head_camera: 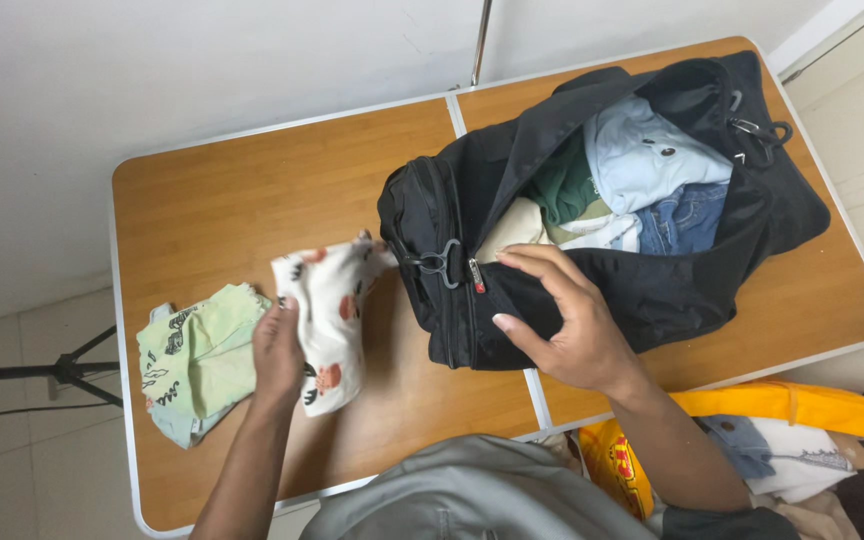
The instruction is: The person folds clothes on a table and places them into a black duffel bag.
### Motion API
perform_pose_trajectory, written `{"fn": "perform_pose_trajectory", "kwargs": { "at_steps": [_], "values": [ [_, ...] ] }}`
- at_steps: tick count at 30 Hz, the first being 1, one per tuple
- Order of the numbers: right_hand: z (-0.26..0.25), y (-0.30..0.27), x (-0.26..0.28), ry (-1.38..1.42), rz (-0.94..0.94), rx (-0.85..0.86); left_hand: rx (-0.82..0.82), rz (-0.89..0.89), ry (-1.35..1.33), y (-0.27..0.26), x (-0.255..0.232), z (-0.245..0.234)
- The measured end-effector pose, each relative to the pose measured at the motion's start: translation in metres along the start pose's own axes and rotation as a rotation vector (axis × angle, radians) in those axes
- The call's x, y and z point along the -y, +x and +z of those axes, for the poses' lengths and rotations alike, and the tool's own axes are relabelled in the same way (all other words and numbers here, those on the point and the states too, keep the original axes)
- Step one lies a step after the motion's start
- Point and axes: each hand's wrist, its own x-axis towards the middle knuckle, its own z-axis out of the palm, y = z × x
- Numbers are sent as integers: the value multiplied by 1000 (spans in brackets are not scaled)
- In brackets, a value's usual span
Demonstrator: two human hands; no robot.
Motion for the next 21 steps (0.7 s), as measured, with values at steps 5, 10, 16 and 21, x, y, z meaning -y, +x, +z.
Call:
{"fn": "perform_pose_trajectory", "kwargs": {
  "at_steps": [5, 10, 16, 21],
  "values": [
    [35, -2, 18, 1059, 160, 102, 17, 194, -218, -17, -104, 43],
    [67, 2, 25, 1441, 203, 44, 248, 337, 241, -60, -169, 123],
    [39, 0, -58, 1776, 146, -211, 779, 873, 685, -66, -171, 244],
    [-13, -7, -89, 1632, 101, -449, 997, 813, 692, -47, -156, 301]
  ]
}}
